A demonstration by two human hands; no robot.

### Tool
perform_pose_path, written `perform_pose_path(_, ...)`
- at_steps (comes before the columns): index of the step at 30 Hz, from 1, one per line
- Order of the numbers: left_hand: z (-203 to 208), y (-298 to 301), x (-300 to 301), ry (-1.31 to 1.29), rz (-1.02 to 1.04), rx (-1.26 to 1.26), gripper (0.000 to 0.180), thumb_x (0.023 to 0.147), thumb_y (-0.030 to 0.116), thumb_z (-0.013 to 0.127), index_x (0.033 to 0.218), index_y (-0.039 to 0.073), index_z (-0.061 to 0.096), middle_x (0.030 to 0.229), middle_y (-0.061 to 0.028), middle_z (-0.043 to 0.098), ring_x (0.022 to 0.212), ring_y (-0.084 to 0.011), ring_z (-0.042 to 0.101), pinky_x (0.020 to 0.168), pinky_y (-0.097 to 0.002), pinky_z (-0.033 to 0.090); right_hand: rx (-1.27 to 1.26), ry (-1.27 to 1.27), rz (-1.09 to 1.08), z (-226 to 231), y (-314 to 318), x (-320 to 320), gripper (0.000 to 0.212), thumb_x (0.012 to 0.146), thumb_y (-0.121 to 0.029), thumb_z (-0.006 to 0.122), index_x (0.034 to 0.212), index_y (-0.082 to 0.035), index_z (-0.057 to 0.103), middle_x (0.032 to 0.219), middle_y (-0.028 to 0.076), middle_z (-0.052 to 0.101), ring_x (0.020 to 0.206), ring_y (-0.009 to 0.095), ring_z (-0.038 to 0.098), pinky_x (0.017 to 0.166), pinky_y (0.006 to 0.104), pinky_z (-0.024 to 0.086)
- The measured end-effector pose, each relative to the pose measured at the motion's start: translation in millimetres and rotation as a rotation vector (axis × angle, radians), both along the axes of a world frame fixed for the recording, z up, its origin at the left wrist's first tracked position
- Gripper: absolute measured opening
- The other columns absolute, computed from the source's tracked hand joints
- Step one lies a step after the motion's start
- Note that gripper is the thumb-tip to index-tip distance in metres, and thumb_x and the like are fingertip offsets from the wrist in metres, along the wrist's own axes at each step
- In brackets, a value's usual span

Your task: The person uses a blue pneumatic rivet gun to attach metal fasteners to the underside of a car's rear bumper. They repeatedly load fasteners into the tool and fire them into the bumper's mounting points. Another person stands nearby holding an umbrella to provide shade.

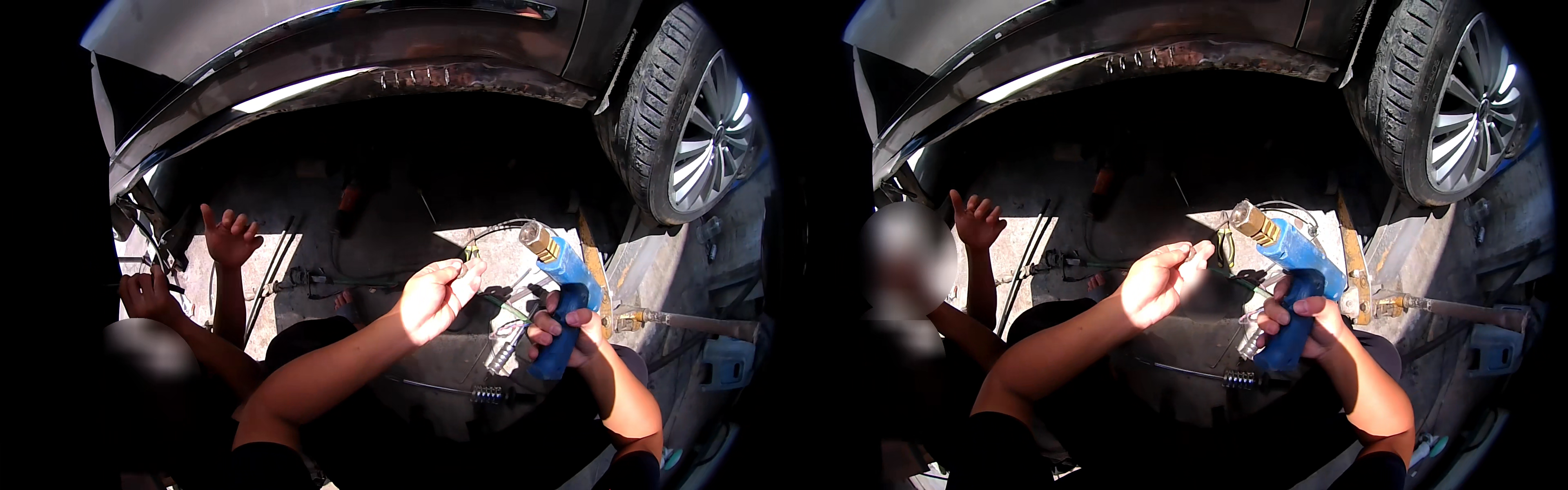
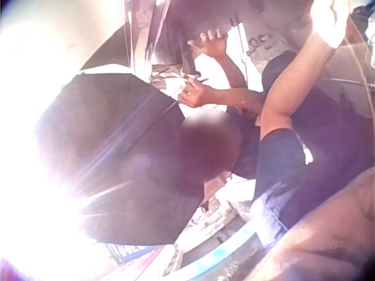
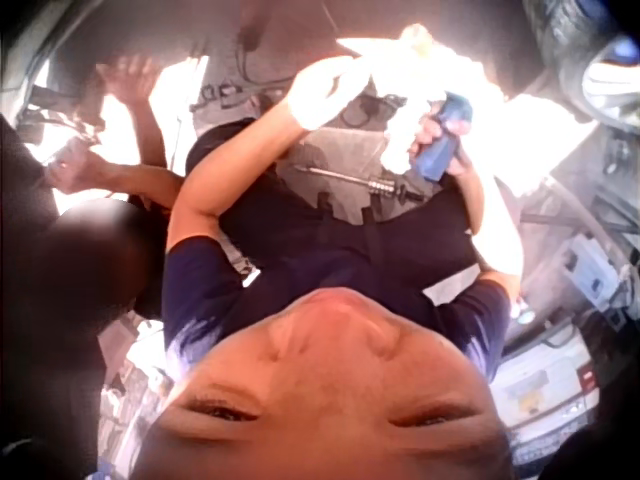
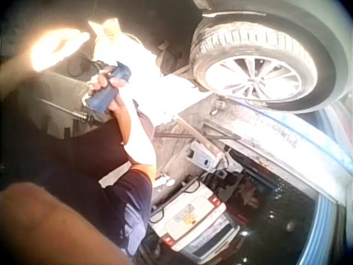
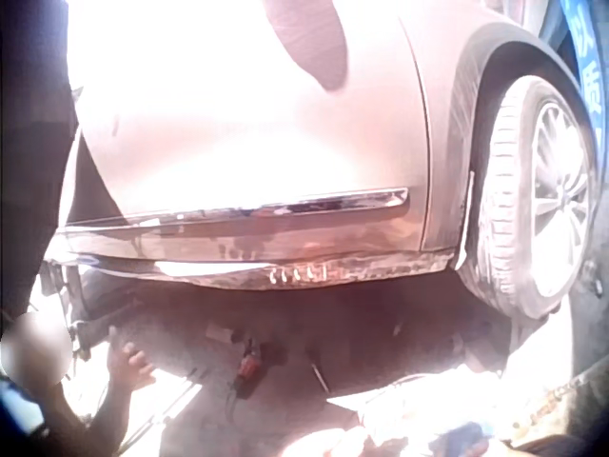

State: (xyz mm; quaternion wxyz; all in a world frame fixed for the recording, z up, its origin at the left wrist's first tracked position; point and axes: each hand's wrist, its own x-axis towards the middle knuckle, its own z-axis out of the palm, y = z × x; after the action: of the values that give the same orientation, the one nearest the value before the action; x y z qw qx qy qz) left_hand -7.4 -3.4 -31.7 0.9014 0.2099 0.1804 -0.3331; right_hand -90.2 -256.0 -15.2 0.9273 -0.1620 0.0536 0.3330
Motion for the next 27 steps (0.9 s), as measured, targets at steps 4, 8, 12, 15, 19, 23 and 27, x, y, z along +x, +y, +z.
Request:
perform_pose_path(4, 12.1, -2.5, -0.9, -0.053, 0.055, 0.174, 0.013, 0.096, 0.001, 0.039, 0.101, -0.003, 0.051, 0.110, -0.0171, 0.061, 0.095, -0.0239, 0.063, 0.085, -0.0331, 0.054, 0.010, -0.079, -0.007, 26.2, 7.8, -5.0, 0.029, 0.077, -0.020, 0.064, 0.104, -0.015, 0.055, 0.091, 0.011, 0.054, 0.092, 0.030, 0.057, 0.091, 0.0577, 0.044)
perform_pose_path(8, 3.2, -5.1, 7.2, -0.047, 0.074, 0.105, 0.015, 0.093, -0.005, 0.038, 0.103, -0.004, 0.049, 0.110, -0.0197, 0.060, 0.094, -0.0241, 0.063, 0.081, -0.0322, 0.055, 0.314, -0.343, 0.199, 27.9, 12.9, -5.0, 0.025, 0.078, -0.022, 0.063, 0.099, -0.014, 0.051, 0.072, 0.004, 0.056, 0.070, 0.024, 0.061, 0.075, 0.0447, 0.050)
perform_pose_path(12, 13.8, -13.5, 7.9, 0.109, 0.105, 0.136, 0.017, 0.096, 0.000, 0.037, 0.110, -0.007, 0.045, 0.114, -0.0260, 0.057, 0.100, -0.0307, 0.063, 0.090, -0.0377, 0.054, 0.418, -0.422, 0.327, 31.9, 23.3, -2.3, 0.023, 0.078, -0.017, 0.060, 0.097, -0.008, 0.050, 0.065, 0.001, 0.056, 0.058, 0.018, 0.060, 0.064, 0.0392, 0.051)
perform_pose_path(15, 27.8, -11.9, 6.2, -0.041, 0.111, 0.146, 0.016, 0.098, 0.004, 0.038, 0.107, -0.007, 0.045, 0.113, -0.0266, 0.057, 0.104, -0.0315, 0.062, 0.090, -0.0399, 0.054, 0.305, -0.424, 0.337, 21.1, 20.5, -1.6, 0.030, 0.076, -0.024, 0.061, 0.099, -0.008, 0.051, 0.061, 0.000, 0.055, 0.056, 0.017, 0.059, 0.062, 0.0369, 0.050)
perform_pose_path(19, 31.5, -1.7, 5.9, -0.179, 0.136, 0.185, 0.012, 0.097, 0.011, 0.048, 0.101, 0.000, 0.052, 0.105, -0.0169, 0.062, 0.097, -0.0239, 0.063, 0.083, -0.0352, 0.055, 0.088, -0.165, 0.165, 23.2, 21.5, 2.0, 0.029, 0.075, -0.017, 0.056, 0.102, -0.006, 0.055, 0.058, 0.004, 0.048, 0.053, 0.019, 0.051, 0.063, 0.0399, 0.045)
perform_pose_path(23, 27.2, 3.4, 17.3, -0.278, 0.240, 0.275, 0.009, 0.092, 0.014, 0.061, 0.093, 0.006, 0.063, 0.088, -0.0034, 0.064, 0.084, -0.0140, 0.061, 0.076, -0.0276, 0.052, 0.003, -0.022, 0.032, 21.3, 15.3, 18.9, 0.027, 0.078, -0.020, 0.054, 0.102, -0.008, 0.056, 0.059, 0.003, 0.046, 0.052, 0.018, 0.047, 0.062, 0.0401, 0.044)
perform_pose_path(27, 30.9, 5.1, 25.3, -0.241, 0.253, 0.287, 0.010, 0.092, 0.015, 0.061, 0.095, 0.005, 0.063, 0.090, -0.0038, 0.064, 0.084, -0.0137, 0.062, 0.076, -0.0281, 0.053, 0.045, 0.086, 0.004, 15.8, 14.1, 19.0, 0.027, 0.080, -0.021, 0.054, 0.104, -0.009, 0.056, 0.059, 0.001, 0.045, 0.053, 0.016, 0.045, 0.064, 0.0389, 0.043)
